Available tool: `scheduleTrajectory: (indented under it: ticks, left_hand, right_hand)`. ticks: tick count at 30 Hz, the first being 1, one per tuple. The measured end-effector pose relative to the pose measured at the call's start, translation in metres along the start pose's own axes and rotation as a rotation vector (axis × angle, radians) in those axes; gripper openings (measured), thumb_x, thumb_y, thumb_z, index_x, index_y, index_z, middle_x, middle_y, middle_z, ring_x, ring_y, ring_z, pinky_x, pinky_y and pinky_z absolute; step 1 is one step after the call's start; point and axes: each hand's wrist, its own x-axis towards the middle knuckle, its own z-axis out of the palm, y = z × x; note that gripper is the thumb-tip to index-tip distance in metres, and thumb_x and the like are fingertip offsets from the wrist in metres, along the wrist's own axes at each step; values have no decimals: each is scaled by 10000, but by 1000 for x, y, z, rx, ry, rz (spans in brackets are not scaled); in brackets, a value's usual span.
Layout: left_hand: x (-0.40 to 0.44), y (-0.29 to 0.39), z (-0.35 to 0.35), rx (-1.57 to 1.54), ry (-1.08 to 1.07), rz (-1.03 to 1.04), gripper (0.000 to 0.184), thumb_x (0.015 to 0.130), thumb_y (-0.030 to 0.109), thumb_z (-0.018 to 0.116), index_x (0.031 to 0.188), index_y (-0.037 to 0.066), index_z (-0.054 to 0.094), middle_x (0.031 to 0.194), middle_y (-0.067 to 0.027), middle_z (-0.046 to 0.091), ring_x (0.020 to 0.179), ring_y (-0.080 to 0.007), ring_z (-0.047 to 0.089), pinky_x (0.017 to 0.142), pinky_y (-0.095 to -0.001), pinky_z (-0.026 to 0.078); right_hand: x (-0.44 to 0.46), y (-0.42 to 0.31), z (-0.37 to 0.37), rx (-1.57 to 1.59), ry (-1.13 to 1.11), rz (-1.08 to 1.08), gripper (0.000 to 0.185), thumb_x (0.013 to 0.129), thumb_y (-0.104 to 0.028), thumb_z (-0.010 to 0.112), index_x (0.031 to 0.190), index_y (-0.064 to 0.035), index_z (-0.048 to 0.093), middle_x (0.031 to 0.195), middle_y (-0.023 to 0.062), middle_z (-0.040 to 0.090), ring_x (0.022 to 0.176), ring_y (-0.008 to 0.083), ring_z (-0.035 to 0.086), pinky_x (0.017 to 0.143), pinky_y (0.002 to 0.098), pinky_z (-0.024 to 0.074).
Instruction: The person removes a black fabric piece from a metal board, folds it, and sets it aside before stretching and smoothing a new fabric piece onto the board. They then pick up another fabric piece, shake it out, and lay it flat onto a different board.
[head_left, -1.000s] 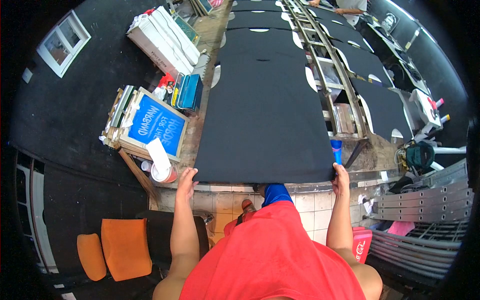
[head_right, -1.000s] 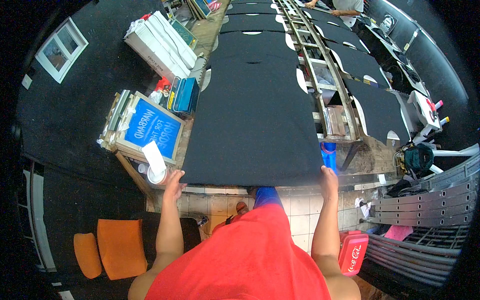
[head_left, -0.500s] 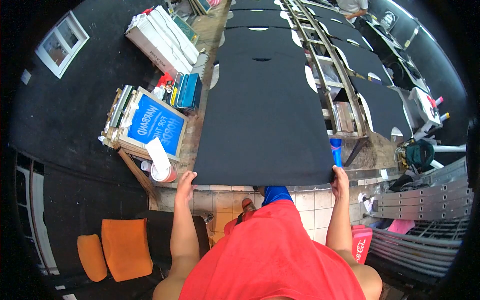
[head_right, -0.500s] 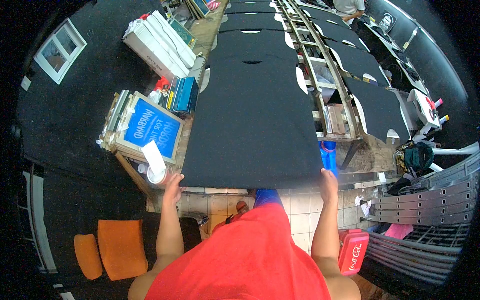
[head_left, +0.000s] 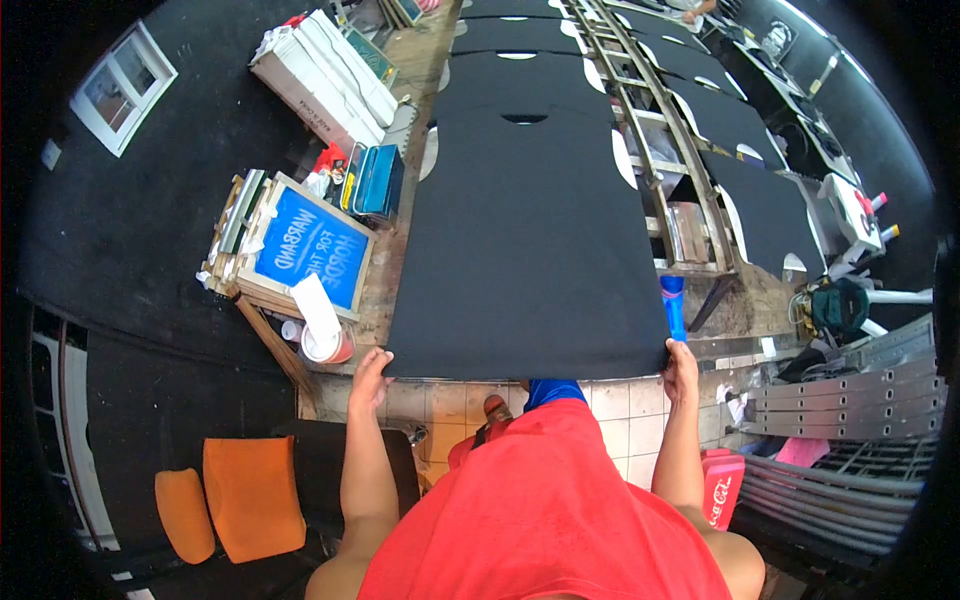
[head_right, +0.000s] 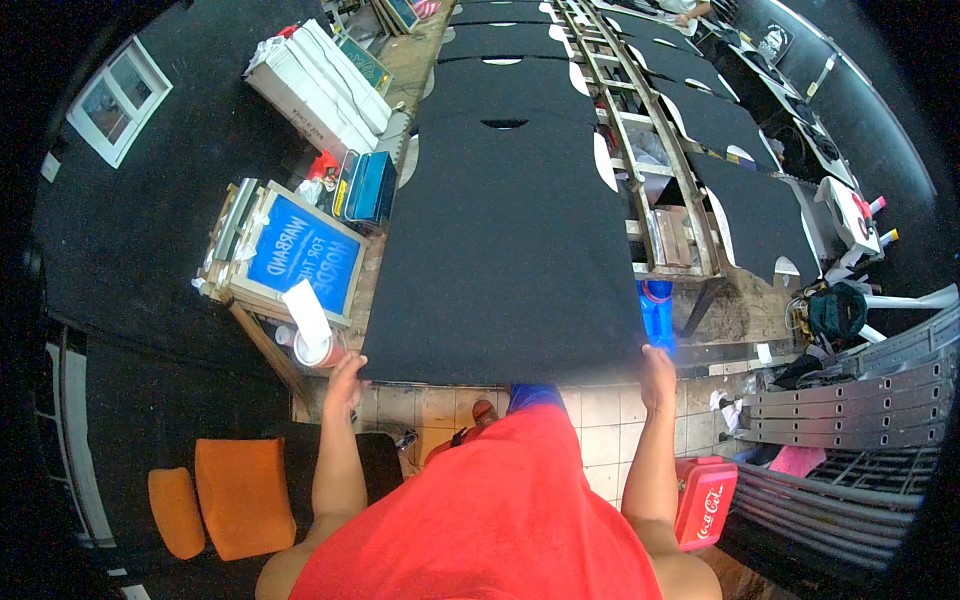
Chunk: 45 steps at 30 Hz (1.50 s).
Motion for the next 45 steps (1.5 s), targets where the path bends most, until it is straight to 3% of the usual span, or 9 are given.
scheduleTrajectory:
  ticks: [8, 24, 27, 29, 32, 39, 41, 45]
  left_hand:
    - [-4, -4, -5, 29, 2, -22, 170, 852, 222, 646, 767, 241, 500, 832, 114, 533, 812, -65, 492, 716, -331, 341]
    - [-7, -13, -21, 32, -84, -63, 205, 842, 205, 653, 750, 237, 473, 815, 102, 452, 812, -76, 456, 679, -324, 337]
    - [-10, -13, -19, 5, -77, -64, 215, 835, 215, 660, 752, 242, 463, 819, 106, 426, 809, -78, 441, 681, -326, 323]
    - [-7, -16, -22, 60, -21, -84, 219, 838, 216, 655, 747, 248, 458, 815, 109, 419, 798, -74, 430, 681, -324, 318]
    - [-13, -11, -18, 55, -43, -78, 222, 842, 213, 650, 745, 252, 454, 808, 109, 411, 792, -72, 424, 681, -322, 317]
    - [-22, -6, -12, 34, -36, -82, 230, 843, 213, 648, 730, 252, 451, 798, 109, 407, 790, -70, 423, 676, -324, 313]
    - [-16, -13, -20, 35, -66, -85, 232, 840, 211, 651, 727, 251, 451, 795, 108, 404, 784, -70, 421, 679, -326, 308]
    - [-14, -17, -24, 49, -40, -97, 229, 834, 208, 654, 731, 248, 453, 789, 106, 397, 777, -74, 418, 687, -328, 303]
  right_hand:
    - [0, 10, -7, 64, -30, 11, 127, 881, -230, 655, 827, -168, 558, 630, -59, 469, 462, 93, 449, 378, 275, 387]
    - [-15, 12, -8, 36, 8, 51, 97, 880, -185, 652, 863, -177, 556, 644, -75, 444, 523, 62, 423, 479, 273, 367]
    - [-24, 4, -2, 75, -1, 59, 151, 901, -117, 599, 771, -149, 529, 681, -72, 445, 581, 63, 439, 514, 237, 333]
    - [-24, 5, -1, 77, -16, 46, 102, 888, -173, 642, 839, -185, 554, 609, -88, 419, 449, 35, 371, 395, 196, 279]
    - [-33, -3, 6, 80, 11, 65, 118, 886, -168, 640, 816, -190, 548, 593, -92, 407, 407, 25, 329, 348, 176, 207]
    - [-36, -3, 6, 74, 37, 60, 148, 878, -143, 629, 782, -195, 529, 591, -93, 397, 400, 27, 322, 338, 190, 199]
    - [-37, -5, -1, 95, -60, 63, 90, 900, -123, 601, 826, -138, 553, 740, -52, 501, 638, 77, 480, 551, 239, 380]
    - [-33, 2, -9, 80, -59, 55, 71, 901, -125, 599, 842, -139, 563, 754, -51, 510, 651, 79, 490, 568, 242, 395]
